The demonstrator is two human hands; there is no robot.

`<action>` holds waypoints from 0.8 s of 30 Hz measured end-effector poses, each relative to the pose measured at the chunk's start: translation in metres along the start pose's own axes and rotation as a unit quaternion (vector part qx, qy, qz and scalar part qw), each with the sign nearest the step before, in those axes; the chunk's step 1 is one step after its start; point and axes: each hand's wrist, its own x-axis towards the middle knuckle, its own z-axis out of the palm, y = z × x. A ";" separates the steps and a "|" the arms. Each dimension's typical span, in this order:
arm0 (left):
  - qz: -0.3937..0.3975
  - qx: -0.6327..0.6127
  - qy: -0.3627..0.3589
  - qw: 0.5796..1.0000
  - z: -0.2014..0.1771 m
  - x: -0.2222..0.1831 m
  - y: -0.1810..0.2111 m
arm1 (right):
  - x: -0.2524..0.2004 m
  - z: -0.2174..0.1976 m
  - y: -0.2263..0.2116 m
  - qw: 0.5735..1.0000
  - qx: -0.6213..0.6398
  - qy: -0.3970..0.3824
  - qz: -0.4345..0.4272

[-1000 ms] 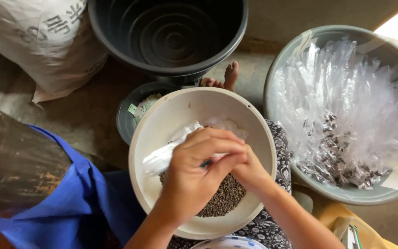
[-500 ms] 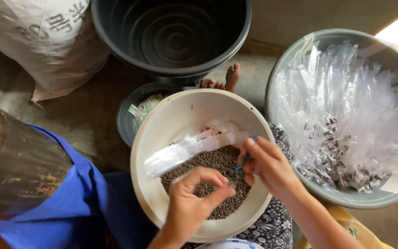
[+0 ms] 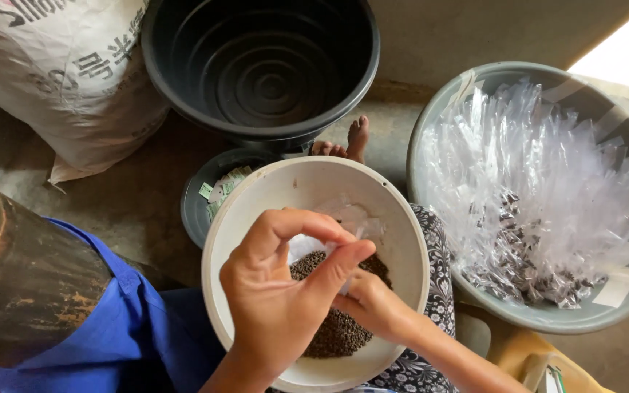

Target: Manually filling small plastic bags with food pellets from a large bowl

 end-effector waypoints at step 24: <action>0.098 0.287 -0.130 0.944 0.013 -0.042 -0.105 | 0.002 -0.012 0.002 0.948 0.159 0.268 0.056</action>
